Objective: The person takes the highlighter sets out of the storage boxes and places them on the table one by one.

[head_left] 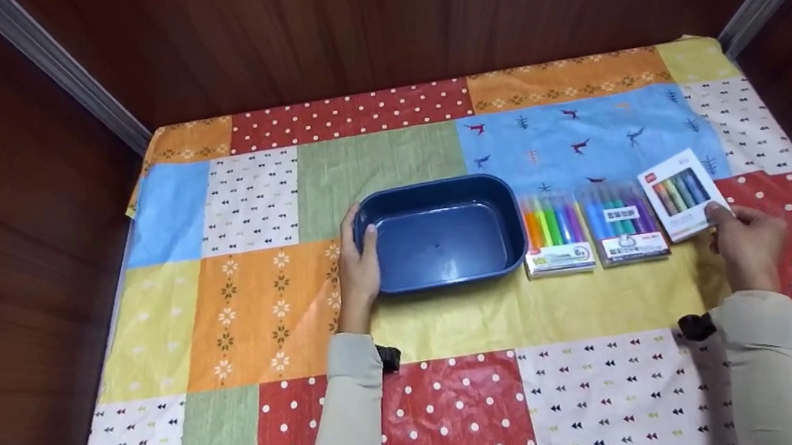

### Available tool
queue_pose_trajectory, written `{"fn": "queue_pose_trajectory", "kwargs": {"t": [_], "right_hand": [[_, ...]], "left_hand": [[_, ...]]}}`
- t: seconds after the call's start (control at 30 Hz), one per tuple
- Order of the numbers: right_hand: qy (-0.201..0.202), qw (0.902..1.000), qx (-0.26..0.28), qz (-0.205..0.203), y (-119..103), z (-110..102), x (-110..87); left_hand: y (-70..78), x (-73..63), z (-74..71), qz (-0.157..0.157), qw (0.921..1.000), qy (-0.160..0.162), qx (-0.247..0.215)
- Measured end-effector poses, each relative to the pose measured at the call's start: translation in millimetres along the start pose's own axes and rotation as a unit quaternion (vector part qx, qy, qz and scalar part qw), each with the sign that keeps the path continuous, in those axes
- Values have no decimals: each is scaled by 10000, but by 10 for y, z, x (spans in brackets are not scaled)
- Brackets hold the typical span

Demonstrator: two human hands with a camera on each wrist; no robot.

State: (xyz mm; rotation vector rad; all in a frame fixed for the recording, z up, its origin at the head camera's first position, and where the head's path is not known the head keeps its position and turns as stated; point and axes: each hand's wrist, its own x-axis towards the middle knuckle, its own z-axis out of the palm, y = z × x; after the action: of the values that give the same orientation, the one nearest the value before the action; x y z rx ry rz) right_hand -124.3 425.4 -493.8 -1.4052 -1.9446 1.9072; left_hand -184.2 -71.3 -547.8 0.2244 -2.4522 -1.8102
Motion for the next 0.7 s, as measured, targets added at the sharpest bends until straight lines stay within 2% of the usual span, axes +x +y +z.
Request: {"fn": "queue_pose_trajectory", "kwargs": {"t": [0.13, 0.27, 0.53, 0.7], "right_hand": [[20, 9977, -625, 280, 45, -46, 33], [70, 9904, -1326, 396, 66, -75, 71], [156, 9760, -2170, 96, 94, -95, 89], [-51, 9628, -2702, -31, 74, -95, 94]], "left_hand": [[-1, -7, -2, -18, 10000, -2, 12], [2, -3, -1, -7, 10000, 8, -9], [13, 1, 2, -108, 9999, 14, 35], [19, 1, -1, -74, 10000, 14, 24]]}}
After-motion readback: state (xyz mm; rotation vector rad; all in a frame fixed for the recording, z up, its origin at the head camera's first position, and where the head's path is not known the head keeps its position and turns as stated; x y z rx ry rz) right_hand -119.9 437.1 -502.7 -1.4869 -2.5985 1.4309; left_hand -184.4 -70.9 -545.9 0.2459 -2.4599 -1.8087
